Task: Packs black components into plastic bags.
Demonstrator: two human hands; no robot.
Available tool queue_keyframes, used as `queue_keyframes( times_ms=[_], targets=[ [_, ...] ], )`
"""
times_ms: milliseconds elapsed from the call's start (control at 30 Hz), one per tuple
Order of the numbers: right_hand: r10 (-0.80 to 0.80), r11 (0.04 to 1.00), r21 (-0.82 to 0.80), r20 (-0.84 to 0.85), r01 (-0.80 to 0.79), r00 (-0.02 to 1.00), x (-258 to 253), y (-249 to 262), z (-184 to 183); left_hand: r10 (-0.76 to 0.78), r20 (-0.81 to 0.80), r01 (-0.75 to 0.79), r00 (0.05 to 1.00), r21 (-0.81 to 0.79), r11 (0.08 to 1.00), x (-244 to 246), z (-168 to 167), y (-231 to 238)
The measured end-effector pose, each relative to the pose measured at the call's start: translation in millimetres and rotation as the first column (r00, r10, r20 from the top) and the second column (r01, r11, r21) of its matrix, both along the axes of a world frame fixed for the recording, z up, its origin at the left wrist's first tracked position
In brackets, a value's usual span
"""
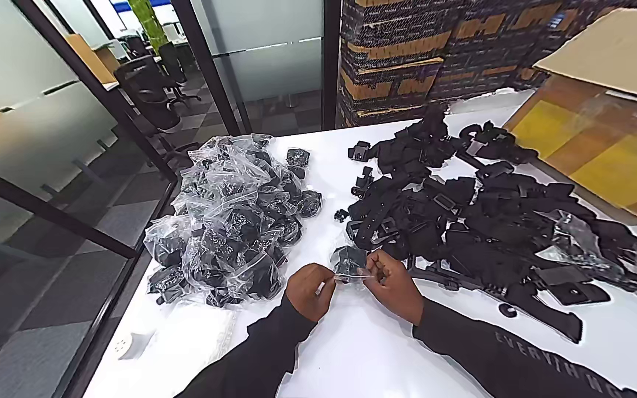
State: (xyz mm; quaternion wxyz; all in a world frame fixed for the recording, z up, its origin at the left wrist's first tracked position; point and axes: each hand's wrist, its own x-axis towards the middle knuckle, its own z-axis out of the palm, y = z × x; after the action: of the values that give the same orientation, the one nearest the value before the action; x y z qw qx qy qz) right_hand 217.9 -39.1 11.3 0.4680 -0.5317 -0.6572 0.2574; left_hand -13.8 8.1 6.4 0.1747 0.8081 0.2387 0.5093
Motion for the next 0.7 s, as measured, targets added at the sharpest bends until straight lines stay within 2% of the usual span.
queue_keyframes(
  times_ms=[100, 200, 300, 400, 467, 533, 600, 700],
  targets=[
    [-0.014, 0.999, -0.031, -0.034, 0.013, 0.999, -1.0, 0.1, 0.1, -0.153, -0.017, 0.154, 0.988, 0.085, 0.984, 3.6, 1.6, -6.3],
    [0.071, 0.995, -0.055, -0.196, -0.084, 0.978, -3.8, -1.2, 3.2, -0.211, -0.117, 0.213, 0.97, 0.006, 0.977, 4.8, 3.4, -8.7],
    [0.157, 0.975, -0.086, -0.385, -0.205, 0.909, -7.3, -3.1, 11.4, -0.162, -0.236, 0.143, 0.958, -0.095, 0.985, 3.9, 6.0, -6.6],
    [0.283, 0.923, -0.09, -0.499, -0.373, 0.819, -5.7, -4.2, 12.5, -0.066, -0.249, 0.035, 0.966, -0.128, 0.991, 3.8, 2.8, -2.9],
    [0.39, 0.886, -0.038, -0.476, -0.461, 0.788, -3.2, -2.5, 7.4, -0.019, -0.195, -0.01, 0.981, -0.144, 0.99, 2.9, -0.3, 0.4],
    [0.428, 0.878, -0.007, -0.434, -0.478, 0.793, -1.7, -0.9, 3.0, -0.003, -0.1, -0.014, 0.995, -0.176, 0.984, 1.5, -2.3, 4.0],
    [0.38, 0.912, -0.013, -0.35, -0.41, 0.856, -2.3, -1.5, 1.3, 0.019, -0.006, -0.02, 1.0, -0.216, 0.976, 0.6, -3.7, 7.0],
    [0.253, 0.967, 0.035, -0.107, -0.251, 0.961, -2.4, -1.0, -1.6, 0.019, 0.086, 0.007, 0.996, -0.297, 0.955, -1.5, -7.3, 11.7]
  ],
)
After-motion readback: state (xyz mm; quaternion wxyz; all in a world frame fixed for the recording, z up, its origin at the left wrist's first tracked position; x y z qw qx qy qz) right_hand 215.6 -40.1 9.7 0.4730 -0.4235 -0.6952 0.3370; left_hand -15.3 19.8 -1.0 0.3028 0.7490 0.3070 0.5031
